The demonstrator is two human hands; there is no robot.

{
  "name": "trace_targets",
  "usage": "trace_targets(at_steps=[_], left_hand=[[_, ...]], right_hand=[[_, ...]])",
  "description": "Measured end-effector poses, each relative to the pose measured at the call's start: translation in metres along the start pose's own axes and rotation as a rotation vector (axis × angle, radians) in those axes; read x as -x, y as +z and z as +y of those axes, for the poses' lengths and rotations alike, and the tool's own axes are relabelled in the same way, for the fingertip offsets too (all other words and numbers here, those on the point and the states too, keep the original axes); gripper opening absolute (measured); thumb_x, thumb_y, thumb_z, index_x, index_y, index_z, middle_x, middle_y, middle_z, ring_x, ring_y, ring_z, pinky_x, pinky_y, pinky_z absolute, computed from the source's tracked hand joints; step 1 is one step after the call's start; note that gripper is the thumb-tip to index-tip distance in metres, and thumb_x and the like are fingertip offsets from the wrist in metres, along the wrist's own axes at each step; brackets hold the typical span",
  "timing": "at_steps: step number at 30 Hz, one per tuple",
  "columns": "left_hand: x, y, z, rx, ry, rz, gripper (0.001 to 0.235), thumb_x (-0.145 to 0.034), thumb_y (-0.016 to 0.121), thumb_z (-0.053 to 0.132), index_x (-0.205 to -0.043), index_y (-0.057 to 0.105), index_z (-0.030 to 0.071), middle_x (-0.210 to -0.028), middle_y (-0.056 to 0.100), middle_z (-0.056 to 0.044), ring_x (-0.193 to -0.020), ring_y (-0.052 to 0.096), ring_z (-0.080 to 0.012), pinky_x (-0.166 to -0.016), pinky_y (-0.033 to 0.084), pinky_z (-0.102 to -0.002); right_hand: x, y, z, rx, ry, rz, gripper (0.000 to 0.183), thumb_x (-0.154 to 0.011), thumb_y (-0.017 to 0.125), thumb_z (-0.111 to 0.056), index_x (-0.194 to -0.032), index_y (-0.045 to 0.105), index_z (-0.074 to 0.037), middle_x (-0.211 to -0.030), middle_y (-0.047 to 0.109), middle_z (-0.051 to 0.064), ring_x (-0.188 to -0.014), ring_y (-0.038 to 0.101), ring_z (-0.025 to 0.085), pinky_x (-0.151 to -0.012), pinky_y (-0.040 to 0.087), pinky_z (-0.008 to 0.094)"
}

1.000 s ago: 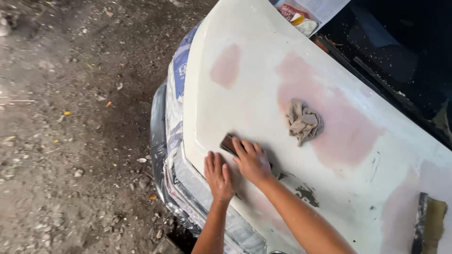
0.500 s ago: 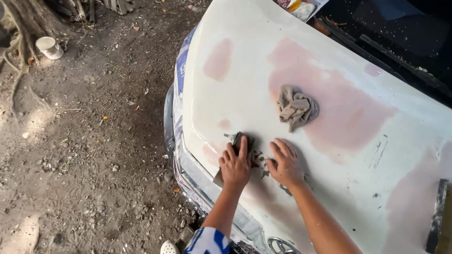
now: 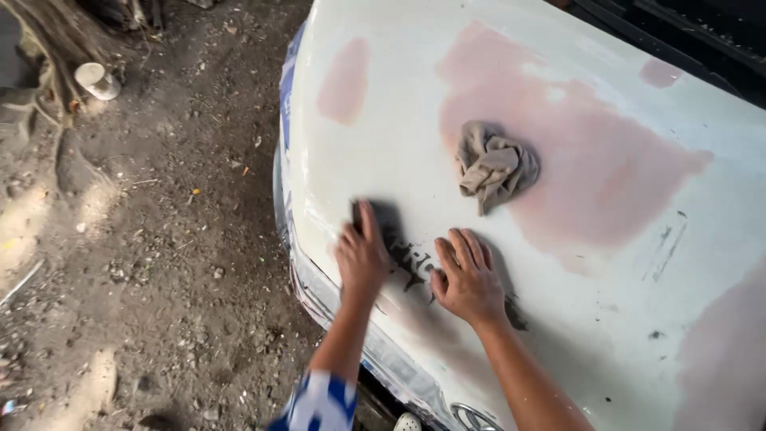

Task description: The person sands the hood of a white car using a sanding block and a cloth. They repeatedly rub the surface to smooth it, occasionally dipping the sanding block into a bucket of water and wiping the area with the cloth.

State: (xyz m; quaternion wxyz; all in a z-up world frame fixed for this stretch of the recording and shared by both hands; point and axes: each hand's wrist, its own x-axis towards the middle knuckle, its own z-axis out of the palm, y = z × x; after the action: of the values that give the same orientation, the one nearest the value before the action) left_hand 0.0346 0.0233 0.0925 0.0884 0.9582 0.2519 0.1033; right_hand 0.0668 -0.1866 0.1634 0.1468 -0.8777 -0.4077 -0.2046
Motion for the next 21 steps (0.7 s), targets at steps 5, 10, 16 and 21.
trace_targets(at_steps=[5, 10, 16, 21], left_hand=[[-0.033, 0.0, -0.035, -0.132, 0.11, 0.007, 0.072, -0.103, 0.049, 0.027, -0.16, 0.008, 0.012, -0.122, 0.058, -0.039, -0.088, 0.07, -0.0442, -0.058, 0.063, -0.044], [-0.057, 0.011, -0.032, -0.111, -0.097, 0.098, 0.077, -0.101, 0.051, 0.029, -0.159, 0.006, 0.009, -0.125, 0.054, -0.038, -0.096, 0.067, -0.0436, -0.06, 0.063, -0.04], [-0.035, -0.011, -0.037, -0.2, 0.146, -0.276, 0.074, -0.107, 0.044, 0.025, -0.163, -0.002, 0.01, -0.135, 0.048, -0.039, -0.101, 0.065, -0.0428, -0.073, 0.063, -0.042], [-0.091, 0.02, -0.033, -0.108, -0.191, 0.13, 0.087, -0.091, 0.051, 0.009, -0.161, -0.001, 0.003, -0.132, 0.05, -0.042, -0.102, 0.065, -0.0453, -0.067, 0.063, -0.036]], right_hand=[[-0.005, 0.001, 0.003, -0.004, -0.008, -0.031, 0.048, -0.087, 0.065, -0.028, -0.128, 0.066, -0.004, -0.14, 0.054, 0.019, -0.135, 0.048, 0.036, -0.111, 0.041, 0.053], [-0.001, -0.002, -0.001, 0.029, 0.02, -0.044, 0.047, -0.086, 0.065, -0.027, -0.129, 0.066, -0.006, -0.142, 0.054, 0.017, -0.137, 0.048, 0.034, -0.112, 0.041, 0.052], [-0.009, -0.002, 0.001, 0.027, -0.033, -0.027, 0.049, -0.086, 0.065, -0.03, -0.127, 0.065, -0.003, -0.137, 0.054, 0.02, -0.133, 0.048, 0.037, -0.109, 0.041, 0.053], [-0.004, -0.003, -0.001, 0.044, 0.001, -0.069, 0.047, -0.088, 0.065, -0.028, -0.129, 0.063, -0.005, -0.14, 0.055, 0.018, -0.136, 0.05, 0.035, -0.111, 0.042, 0.051]])
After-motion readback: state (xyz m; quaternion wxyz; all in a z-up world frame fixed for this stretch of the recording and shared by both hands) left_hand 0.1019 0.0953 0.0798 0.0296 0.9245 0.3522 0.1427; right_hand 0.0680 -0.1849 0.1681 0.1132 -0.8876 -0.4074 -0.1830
